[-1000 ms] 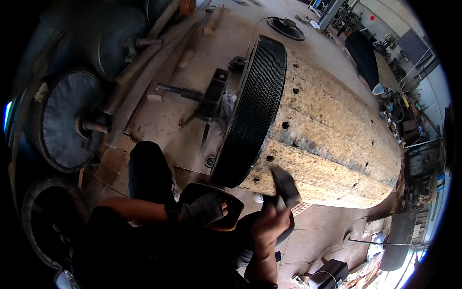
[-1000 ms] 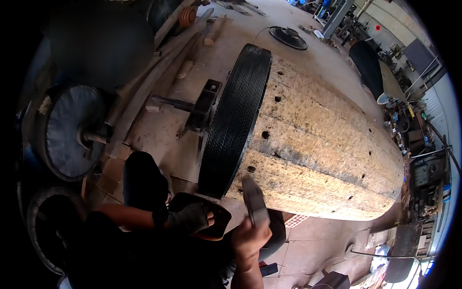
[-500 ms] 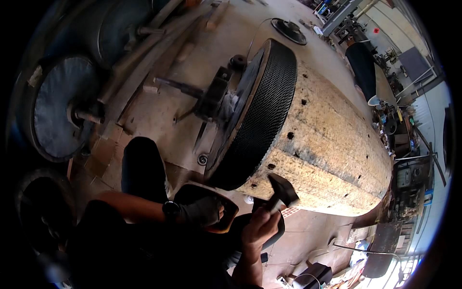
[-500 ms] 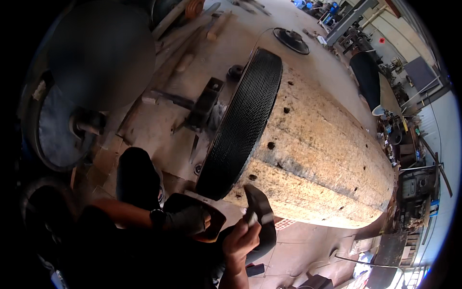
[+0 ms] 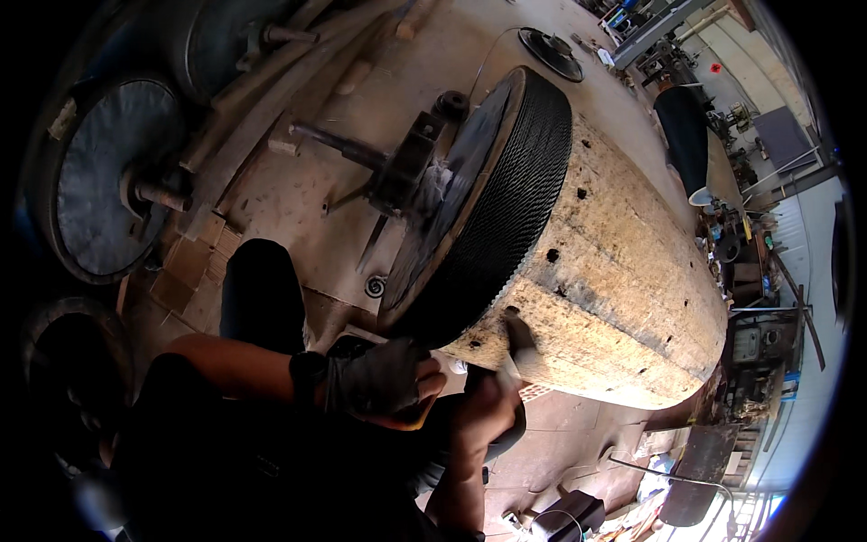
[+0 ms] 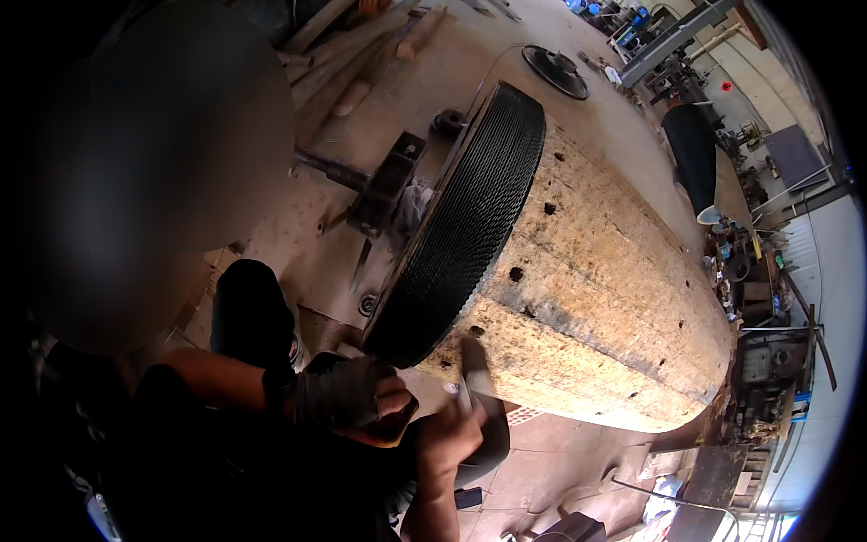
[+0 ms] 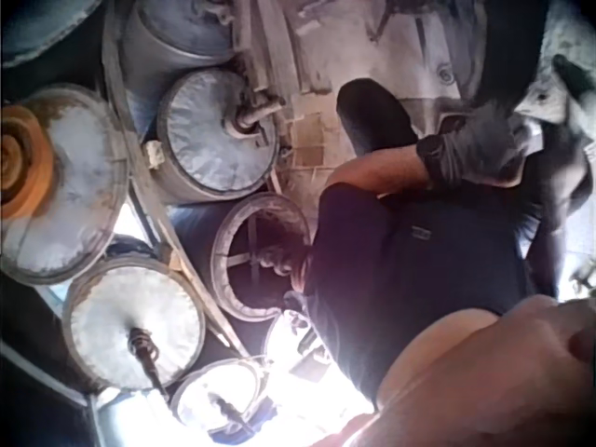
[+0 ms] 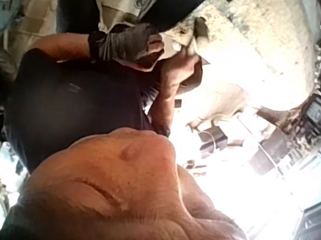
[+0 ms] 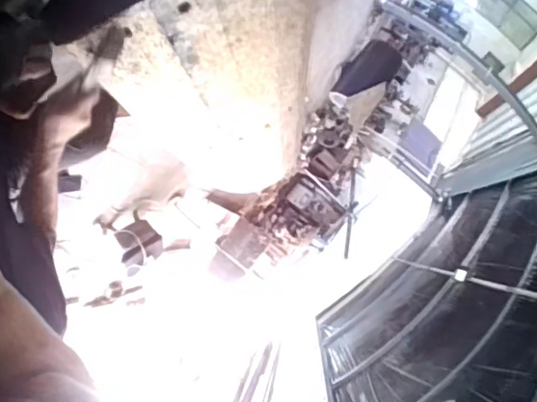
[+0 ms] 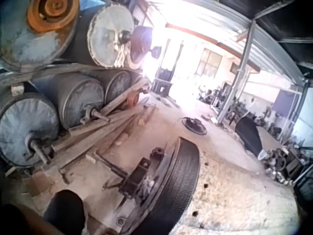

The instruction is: The person hammers nails into a wooden boat hull to secure a black mesh material along the edge. They repeatedly position the mesh and strike the nails with a hammer.

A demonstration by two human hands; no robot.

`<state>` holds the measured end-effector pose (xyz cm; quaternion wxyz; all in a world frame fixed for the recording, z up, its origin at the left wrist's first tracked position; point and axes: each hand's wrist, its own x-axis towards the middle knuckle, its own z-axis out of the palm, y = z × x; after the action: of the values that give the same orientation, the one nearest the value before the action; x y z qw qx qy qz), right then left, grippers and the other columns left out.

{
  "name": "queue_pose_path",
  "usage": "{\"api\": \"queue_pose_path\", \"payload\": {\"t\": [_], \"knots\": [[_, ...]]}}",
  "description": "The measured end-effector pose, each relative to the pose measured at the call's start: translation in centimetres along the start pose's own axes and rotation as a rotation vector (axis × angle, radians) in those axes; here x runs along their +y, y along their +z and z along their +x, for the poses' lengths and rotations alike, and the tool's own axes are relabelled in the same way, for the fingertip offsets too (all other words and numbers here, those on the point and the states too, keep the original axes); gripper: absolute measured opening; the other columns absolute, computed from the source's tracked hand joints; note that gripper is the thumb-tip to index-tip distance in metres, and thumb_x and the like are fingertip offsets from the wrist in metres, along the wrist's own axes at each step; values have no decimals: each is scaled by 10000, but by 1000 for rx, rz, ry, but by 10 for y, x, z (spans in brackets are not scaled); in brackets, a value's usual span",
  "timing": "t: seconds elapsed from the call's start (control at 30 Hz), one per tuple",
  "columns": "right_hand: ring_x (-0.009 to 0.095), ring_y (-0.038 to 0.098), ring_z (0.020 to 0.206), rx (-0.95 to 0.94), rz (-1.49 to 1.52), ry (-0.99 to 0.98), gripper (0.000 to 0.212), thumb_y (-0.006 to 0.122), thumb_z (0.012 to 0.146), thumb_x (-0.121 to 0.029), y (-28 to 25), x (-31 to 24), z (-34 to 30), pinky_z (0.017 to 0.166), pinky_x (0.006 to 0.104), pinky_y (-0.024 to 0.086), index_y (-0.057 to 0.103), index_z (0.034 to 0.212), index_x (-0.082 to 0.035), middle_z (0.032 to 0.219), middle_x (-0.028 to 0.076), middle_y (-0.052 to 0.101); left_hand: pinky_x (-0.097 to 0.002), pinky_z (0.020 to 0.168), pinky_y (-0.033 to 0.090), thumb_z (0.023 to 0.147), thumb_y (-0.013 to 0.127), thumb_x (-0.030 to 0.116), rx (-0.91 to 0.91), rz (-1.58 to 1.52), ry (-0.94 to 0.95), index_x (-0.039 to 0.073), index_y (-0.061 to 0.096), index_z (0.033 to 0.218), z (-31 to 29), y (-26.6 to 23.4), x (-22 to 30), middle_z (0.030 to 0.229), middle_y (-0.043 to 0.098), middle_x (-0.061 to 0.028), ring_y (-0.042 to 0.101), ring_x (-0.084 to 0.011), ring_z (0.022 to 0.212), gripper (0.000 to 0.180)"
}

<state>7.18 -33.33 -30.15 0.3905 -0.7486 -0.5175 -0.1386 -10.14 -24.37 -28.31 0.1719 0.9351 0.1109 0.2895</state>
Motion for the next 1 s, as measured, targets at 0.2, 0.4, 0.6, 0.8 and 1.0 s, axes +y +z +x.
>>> {"api": "queue_pose_path", "payload": {"t": [0.2, 0.4, 0.6, 0.8, 1.0], "knots": [[215, 484, 490, 156, 519, 237, 339, 480, 1019, -269, -10, -3, -24, 449, 331, 392, 536, 859, 25, 597, 77, 514, -413, 723, 508, 764, 760, 75, 504, 324, 98, 36, 647, 1214, 67, -41, -37, 968, 617, -89, 618, -241, 815, 466], [291, 602, 555, -298, 22, 294, 230, 509, 1015, -174, 6, 6, -10, 499, 402, 458, 550, 965, 47, 694, 168, 641, -393, 692, 441, 771, 684, 138, 602, 640, 84, 100, 586, 937, 137, -58, -70, 807, 407, -43, 513, -206, 749, 197], [171, 509, 545, 163, 274, -78, 229, 474, 1015, -175, -12, -4, -15, 490, 325, 426, 572, 937, 16, 721, 97, 607, -439, 732, 484, 764, 753, 111, 538, 456, 66, 91, 641, 1052, 131, -58, -74, 968, 589, -71, 599, -282, 915, 309], [245, 532, 486, -151, 276, 239, 220, 522, 986, -130, -1, 6, -22, 467, 391, 444, 553, 897, 69, 623, 147, 537, -402, 708, 480, 758, 715, 53, 529, 382, 46, 80, 637, 992, 130, -59, -72, 947, 570, -75, 578, -271, 831, 249], [393, 584, 549, -163, 32, 76, 156, 516, 991, -116, 11, -1, 1, 526, 413, 488, 546, 957, 34, 677, 208, 580, -383, 585, 394, 808, 659, 15, 470, -145, -85, 62, 566, 870, 142, -63, -74, 710, 454, -47, 459, -217, 628, 121]]}}
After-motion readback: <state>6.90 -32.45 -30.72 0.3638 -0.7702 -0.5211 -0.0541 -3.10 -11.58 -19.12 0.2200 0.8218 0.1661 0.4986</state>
